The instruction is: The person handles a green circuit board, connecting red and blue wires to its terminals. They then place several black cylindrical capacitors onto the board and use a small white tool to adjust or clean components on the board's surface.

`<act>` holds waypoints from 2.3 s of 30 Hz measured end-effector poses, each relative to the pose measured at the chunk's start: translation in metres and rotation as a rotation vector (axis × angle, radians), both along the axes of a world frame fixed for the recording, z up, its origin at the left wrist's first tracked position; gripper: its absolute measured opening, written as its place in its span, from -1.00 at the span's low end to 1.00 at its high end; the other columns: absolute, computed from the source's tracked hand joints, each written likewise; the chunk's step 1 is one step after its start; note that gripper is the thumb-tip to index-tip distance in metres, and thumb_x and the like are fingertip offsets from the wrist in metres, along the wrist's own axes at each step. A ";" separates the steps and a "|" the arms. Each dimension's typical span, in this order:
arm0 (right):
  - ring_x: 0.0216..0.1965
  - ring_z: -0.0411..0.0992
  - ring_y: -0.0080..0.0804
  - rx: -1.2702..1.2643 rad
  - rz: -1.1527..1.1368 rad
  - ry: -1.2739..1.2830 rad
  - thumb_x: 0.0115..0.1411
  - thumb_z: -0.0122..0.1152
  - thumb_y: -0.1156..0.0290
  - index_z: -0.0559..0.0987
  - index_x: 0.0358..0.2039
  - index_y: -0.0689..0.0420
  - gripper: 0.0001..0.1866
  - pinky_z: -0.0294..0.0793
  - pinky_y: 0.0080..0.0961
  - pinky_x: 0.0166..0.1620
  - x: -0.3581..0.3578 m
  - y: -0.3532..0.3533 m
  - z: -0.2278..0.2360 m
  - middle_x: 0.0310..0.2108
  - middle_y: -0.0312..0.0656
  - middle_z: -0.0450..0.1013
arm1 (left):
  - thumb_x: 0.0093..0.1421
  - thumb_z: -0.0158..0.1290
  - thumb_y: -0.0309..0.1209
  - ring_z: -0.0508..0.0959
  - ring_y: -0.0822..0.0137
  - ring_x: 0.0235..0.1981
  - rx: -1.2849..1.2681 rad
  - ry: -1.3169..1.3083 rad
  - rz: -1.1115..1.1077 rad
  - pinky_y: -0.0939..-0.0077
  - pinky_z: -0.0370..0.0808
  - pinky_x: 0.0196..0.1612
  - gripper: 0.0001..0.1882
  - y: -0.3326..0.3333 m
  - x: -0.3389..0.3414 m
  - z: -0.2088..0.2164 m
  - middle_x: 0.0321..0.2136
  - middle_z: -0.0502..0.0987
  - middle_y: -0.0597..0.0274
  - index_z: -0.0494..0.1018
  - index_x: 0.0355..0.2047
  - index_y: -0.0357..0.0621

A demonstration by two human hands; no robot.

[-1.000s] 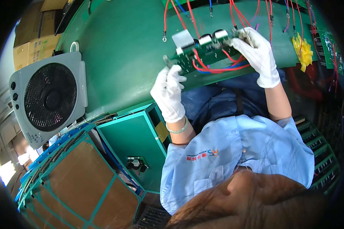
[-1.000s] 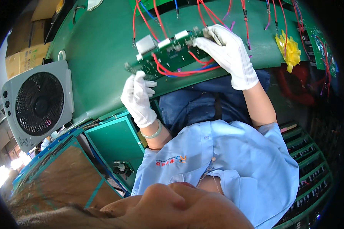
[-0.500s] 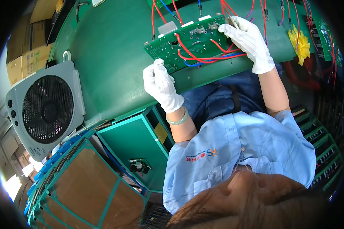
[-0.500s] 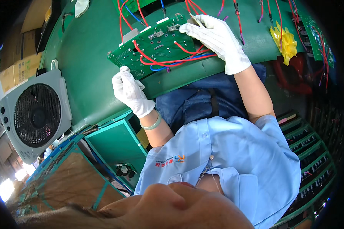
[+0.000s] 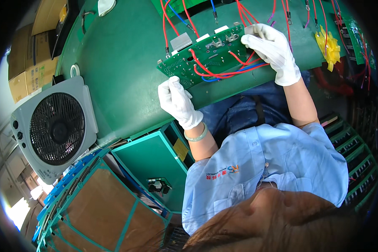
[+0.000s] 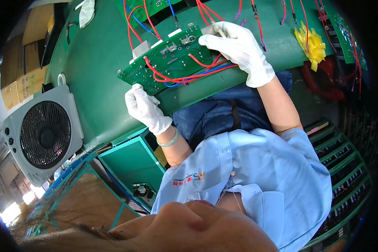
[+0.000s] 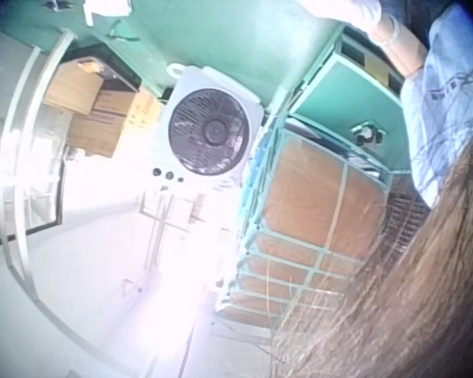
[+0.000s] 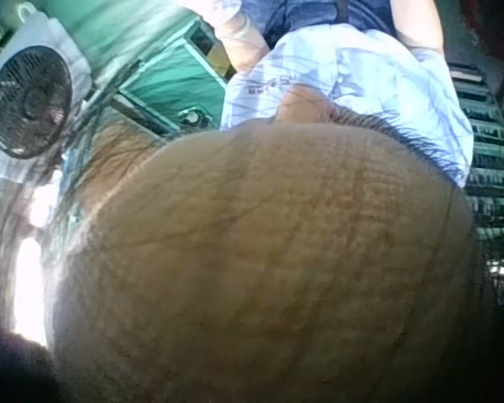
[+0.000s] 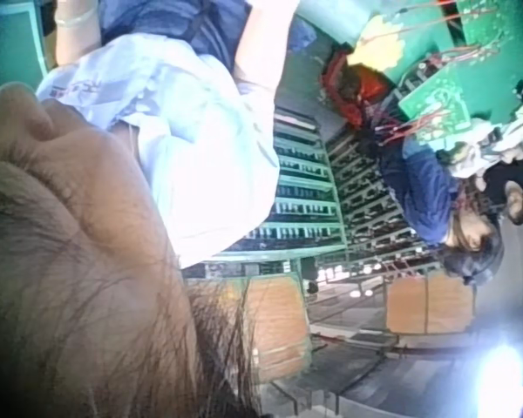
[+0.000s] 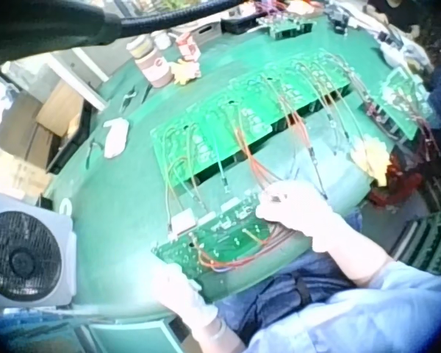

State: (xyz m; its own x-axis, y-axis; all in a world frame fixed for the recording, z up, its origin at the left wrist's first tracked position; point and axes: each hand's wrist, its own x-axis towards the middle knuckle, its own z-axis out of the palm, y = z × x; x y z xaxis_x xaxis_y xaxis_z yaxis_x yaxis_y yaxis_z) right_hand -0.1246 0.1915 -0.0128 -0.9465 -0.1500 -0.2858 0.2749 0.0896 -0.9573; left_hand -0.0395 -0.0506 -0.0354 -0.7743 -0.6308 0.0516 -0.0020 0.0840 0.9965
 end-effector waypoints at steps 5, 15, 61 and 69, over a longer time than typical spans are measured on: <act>-0.69 0.12 -0.83 -0.368 -0.043 0.144 0.25 0.20 0.37 0.59 -0.05 0.30 -0.68 0.03 -0.79 -0.62 0.000 0.012 -0.017 -0.34 -0.27 0.56 | 0.30 0.12 -0.35 0.28 0.62 -0.75 -0.001 -0.006 0.012 0.68 0.20 -0.68 -0.76 0.000 -0.001 0.001 -0.67 0.36 0.37 0.38 -0.46 -0.19; -0.71 0.08 -0.79 -0.642 -0.185 0.136 0.40 -0.08 0.43 0.48 0.07 0.38 -0.64 0.05 -0.81 -0.65 -0.005 0.022 -0.032 -0.24 -0.15 0.45 | 0.32 0.12 -0.29 0.24 0.61 -0.75 -0.008 -0.060 0.112 0.67 0.19 -0.71 -0.66 0.007 -0.009 0.004 -0.69 0.29 0.40 0.33 -0.53 -0.16; -0.31 0.40 -0.59 -0.053 0.168 0.426 0.13 0.37 0.54 0.58 -0.08 0.26 -0.68 0.45 -0.60 -0.19 0.010 0.007 -0.024 -0.34 -0.29 0.47 | 0.14 0.15 -0.64 0.43 0.40 -0.23 -0.097 0.364 -0.202 0.50 0.41 -0.12 -0.77 -0.004 -0.005 -0.008 -0.20 0.44 0.15 0.41 -0.21 -0.22; -0.23 0.53 -0.27 -0.312 0.228 0.777 0.03 0.25 0.71 0.64 -0.34 0.26 -0.84 0.53 -0.41 -0.11 0.014 0.010 -0.023 -0.32 -0.10 0.56 | 0.08 0.14 -0.68 0.50 0.19 -0.03 -0.150 0.512 -0.223 0.26 0.43 0.08 -0.80 -0.009 0.003 -0.022 -0.12 0.50 0.06 0.49 -0.30 -0.16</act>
State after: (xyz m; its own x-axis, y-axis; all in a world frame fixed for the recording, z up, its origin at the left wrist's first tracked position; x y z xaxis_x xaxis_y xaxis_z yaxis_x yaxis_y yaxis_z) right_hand -0.1110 0.2017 -0.0357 -0.7936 -0.3235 0.5153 -0.4599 -0.2353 -0.8562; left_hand -0.0360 -0.0592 -0.0577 -0.7409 -0.4120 0.5305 0.5109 0.1671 0.8432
